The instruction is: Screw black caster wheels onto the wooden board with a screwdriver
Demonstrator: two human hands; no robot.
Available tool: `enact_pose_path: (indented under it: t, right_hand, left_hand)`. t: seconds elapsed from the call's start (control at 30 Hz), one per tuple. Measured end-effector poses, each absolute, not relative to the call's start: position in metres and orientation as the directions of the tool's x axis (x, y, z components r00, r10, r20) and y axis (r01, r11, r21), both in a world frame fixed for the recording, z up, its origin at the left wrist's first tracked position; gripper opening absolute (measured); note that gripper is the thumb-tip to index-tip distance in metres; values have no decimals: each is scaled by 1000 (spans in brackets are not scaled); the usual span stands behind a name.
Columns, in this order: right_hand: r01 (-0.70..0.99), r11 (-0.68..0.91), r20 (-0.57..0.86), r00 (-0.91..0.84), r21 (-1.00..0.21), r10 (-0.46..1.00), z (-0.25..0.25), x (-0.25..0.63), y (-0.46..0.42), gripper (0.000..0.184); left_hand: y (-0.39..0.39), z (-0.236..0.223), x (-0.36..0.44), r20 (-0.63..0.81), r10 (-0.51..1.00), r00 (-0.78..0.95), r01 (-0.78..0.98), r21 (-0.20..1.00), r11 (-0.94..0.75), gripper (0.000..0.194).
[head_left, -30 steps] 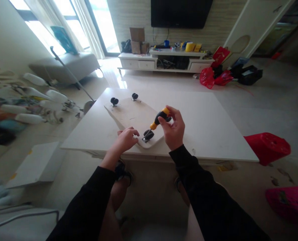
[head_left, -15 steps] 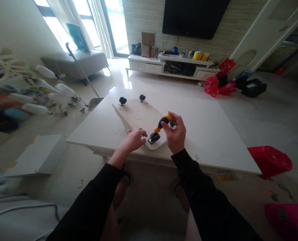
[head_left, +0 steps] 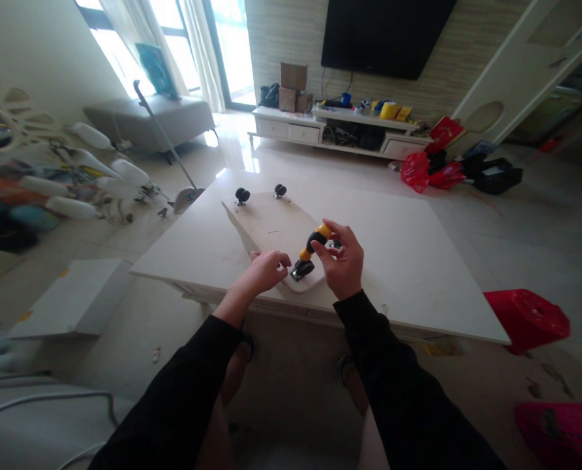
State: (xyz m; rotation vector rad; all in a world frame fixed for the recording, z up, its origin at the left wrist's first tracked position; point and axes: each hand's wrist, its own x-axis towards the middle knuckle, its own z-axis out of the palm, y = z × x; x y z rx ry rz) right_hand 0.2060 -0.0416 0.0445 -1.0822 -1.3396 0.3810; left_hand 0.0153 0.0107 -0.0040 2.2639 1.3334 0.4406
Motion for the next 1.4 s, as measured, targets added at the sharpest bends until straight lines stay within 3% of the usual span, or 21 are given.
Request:
enact_pose_path:
  t: [0.2, 0.4, 0.6, 0.8, 0.97, 1.13, 1.27, 1.4]
  right_hand:
    - [303, 443, 520, 258, -844, 814, 39, 207, -34, 49]
    - [69, 495, 499, 122, -866, 858, 36, 209, -29, 49]
    - [127, 471, 487, 188, -873, 853, 38, 209, -29, 56]
    - [67, 435, 438, 239, -898, 867, 34, 203, -24, 58]
    - [41, 433, 432, 200, -900, 879, 34, 201, -22, 53]
    - [59, 417, 419, 229, -907, 879, 35, 198, -22, 62]
    - [82, 408, 416, 230, -909, 880, 36, 196, -22, 53]
    - [67, 424, 428, 237, -903, 872, 35, 196, -21, 44]
  left_hand:
    - [11, -2, 18, 48, 883, 467, 679, 620, -393, 16]
    - [15, -3, 23, 159, 835, 527, 451, 781, -433, 15]
    - [16, 0, 29, 169, 841, 514, 457, 776, -435, 13]
    - [16, 1, 30, 172, 864, 474, 502, 753, -425, 5]
    - [17, 0, 29, 196, 822, 535, 370, 820, -436, 14]
    - [16, 2, 30, 216, 875, 433, 419, 811, -408, 8]
    - [16, 2, 31, 227, 880, 417, 438, 798, -413, 10]
    - [17, 1, 32, 224, 837, 498, 306, 858, -412, 15]
